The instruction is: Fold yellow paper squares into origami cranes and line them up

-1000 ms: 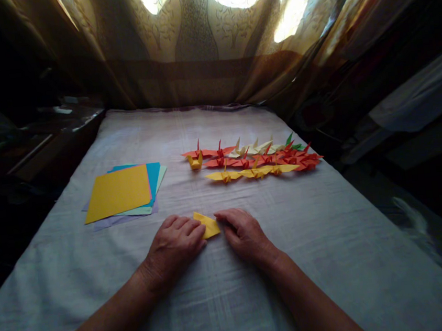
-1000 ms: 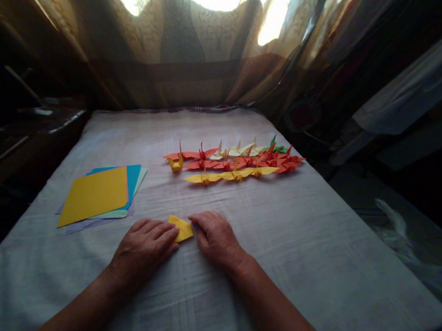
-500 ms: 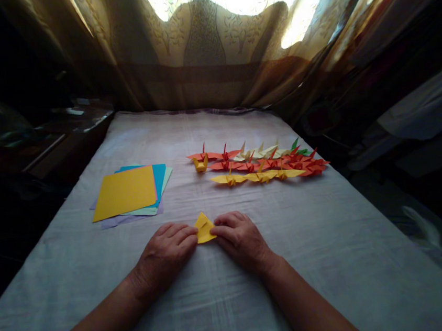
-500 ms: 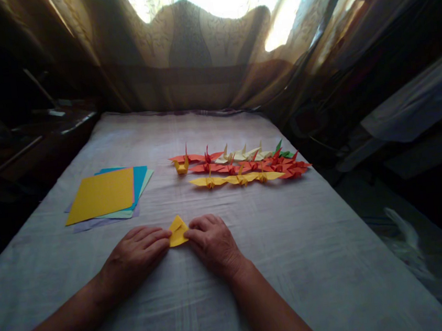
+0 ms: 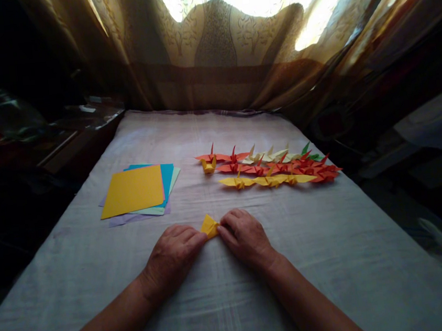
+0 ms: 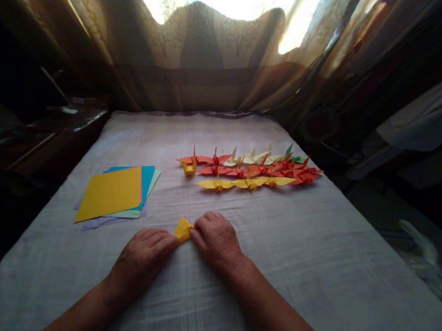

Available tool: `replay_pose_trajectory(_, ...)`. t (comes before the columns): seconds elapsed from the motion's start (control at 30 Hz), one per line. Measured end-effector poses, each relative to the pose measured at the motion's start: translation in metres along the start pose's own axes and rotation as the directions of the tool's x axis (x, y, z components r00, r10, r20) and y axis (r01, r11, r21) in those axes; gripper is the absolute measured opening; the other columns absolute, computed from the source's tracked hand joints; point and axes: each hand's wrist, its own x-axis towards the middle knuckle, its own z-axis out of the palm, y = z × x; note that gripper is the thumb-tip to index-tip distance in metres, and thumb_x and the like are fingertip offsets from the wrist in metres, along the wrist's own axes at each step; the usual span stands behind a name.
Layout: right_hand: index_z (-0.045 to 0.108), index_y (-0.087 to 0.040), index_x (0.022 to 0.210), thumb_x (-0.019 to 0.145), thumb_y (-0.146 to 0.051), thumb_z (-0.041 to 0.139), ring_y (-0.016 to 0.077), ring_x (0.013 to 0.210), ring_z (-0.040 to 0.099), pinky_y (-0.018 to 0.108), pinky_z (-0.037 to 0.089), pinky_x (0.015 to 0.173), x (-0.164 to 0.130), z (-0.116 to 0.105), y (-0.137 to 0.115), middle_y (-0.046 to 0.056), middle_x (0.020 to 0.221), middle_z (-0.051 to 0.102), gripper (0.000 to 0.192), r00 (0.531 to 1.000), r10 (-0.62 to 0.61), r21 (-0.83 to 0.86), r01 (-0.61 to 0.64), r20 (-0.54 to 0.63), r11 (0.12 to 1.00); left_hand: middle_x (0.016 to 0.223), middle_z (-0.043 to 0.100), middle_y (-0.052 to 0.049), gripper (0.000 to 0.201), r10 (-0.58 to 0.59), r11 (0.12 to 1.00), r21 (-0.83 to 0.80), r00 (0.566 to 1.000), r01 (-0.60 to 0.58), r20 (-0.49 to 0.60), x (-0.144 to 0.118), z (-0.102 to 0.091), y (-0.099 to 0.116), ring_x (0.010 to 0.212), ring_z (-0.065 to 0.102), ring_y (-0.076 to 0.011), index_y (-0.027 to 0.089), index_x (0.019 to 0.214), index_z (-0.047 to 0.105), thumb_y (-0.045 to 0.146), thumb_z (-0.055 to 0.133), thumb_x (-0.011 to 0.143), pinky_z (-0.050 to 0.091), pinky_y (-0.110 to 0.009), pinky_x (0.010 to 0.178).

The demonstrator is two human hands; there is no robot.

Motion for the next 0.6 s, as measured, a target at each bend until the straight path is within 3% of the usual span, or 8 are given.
replay_pose_trajectory(0.27,0.062,-0.021,0.078,0.091,-0.027,0.062,0.0193,0.081,0.057,0.030,0.040,0.072,0.002,0.004,-0.001,0.003,0.083,0.063,0.014,1.000,0.017,-0.071,-0.016,0.011,0.997,0.099,0.073,-0.003,0.027,0.062,0.998,-0.006,0.998,-0.062,-0.027,-0.004,-0.001,-0.004,0.094,0.066,-0.0197,0.022,0.108,0.067,0.020,0.040,0.102,0.053,-0.036,0.086)
replay_pose_trajectory(0.47,0.060,-0.021,0.077,0.093,-0.029,0.059,0.0195,0.080,0.055,0.030,0.038,0.072,-0.001,0.012,-0.001,0.004,0.081,0.061,0.018,0.997,0.007,-0.095,-0.014,-0.072,0.995,0.107,0.074,-0.004,0.027,0.094,0.996,0.014,0.996,-0.094,0.009,-0.007,0.000,-0.006,0.099,0.067,-0.0194,0.020,0.109,0.069,0.022,0.043,0.102,0.053,-0.036,0.089)
replay_pose_trajectory(0.6,0.059,-0.021,0.077,0.093,-0.027,0.059,0.0191,0.078,0.054,0.030,0.038,0.072,-0.002,0.016,-0.002,0.003,0.080,0.061,0.017,0.993,0.016,-0.092,-0.027,-0.119,0.995,0.119,0.072,-0.005,0.031,0.141,0.988,0.047,0.987,-0.145,0.083,-0.013,-0.003,-0.009,0.110,0.065,-0.0232,0.019,0.121,0.066,0.030,0.046,0.100,0.048,-0.041,0.100)
